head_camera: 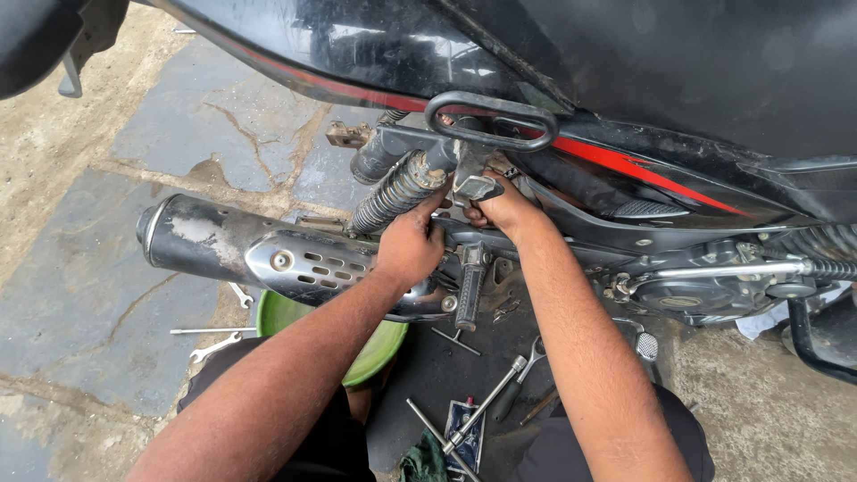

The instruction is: The person sits on the ground and uses a T-handle wrench and socket to loosen and tighten bolts on the motorcycle frame near the exhaust and rear suspension. They repeatedly remove and reinsert bolts, place them in a green basin, and adjust the exhaust bracket.

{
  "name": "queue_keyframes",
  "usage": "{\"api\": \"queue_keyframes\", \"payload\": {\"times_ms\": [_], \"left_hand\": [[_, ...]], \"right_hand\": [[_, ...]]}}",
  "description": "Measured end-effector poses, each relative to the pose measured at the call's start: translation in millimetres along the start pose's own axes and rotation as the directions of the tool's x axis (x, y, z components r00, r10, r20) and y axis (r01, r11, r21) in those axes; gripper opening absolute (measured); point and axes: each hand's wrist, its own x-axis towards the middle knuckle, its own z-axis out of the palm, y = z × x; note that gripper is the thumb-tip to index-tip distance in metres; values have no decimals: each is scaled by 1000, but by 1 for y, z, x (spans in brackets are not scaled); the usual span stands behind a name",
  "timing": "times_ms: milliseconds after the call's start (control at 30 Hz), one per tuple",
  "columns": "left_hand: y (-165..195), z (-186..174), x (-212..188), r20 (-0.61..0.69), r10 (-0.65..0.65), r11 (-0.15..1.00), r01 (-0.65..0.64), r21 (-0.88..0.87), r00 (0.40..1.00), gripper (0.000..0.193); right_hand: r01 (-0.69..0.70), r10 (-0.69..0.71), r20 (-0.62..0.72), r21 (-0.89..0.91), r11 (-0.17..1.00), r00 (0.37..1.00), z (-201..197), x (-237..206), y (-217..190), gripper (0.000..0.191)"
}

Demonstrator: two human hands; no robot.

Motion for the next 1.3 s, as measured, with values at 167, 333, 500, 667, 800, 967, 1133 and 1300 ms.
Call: {"api": "queue_keyframes", "payload": {"times_ms": [167,333,500,667,800,967,1133,1300], "left_hand": [[10,-9,-11,-131,91,985,-108,-132,987,53],[19,-15,-13,-59,-101,990,94,-105,993,41],[15,-12,-15,-112,-82,994,73,-84,990,28],[15,-3,-12,-218,-74,997,77,6,973,22],[23,1,-9,-248,-177,984,170,-48,952,23],[28,0,-10,-257,-203,979,188,-83,945,24],[30,2,-9,-263,-211,977,202,-61,941,24],[25,6,-9,-270,-200,980,193,-50,942,24]], "right_hand": [[-64,75,54,-181,981,996,-5,17,22,12],[-106,106,-12,-173,979,994,0,12,13,12],[-102,88,-63,-279,955,994,17,-8,-10,15],[13,-24,-109,-96,995,994,28,-24,-28,18],[74,-81,-110,-69,995,991,32,-30,-35,24],[108,-125,-153,-119,987,980,32,-34,-34,16],[336,-371,-159,-209,918,915,35,-38,-34,22],[360,-491,-113,-544,758,864,42,-44,-34,16]]}}
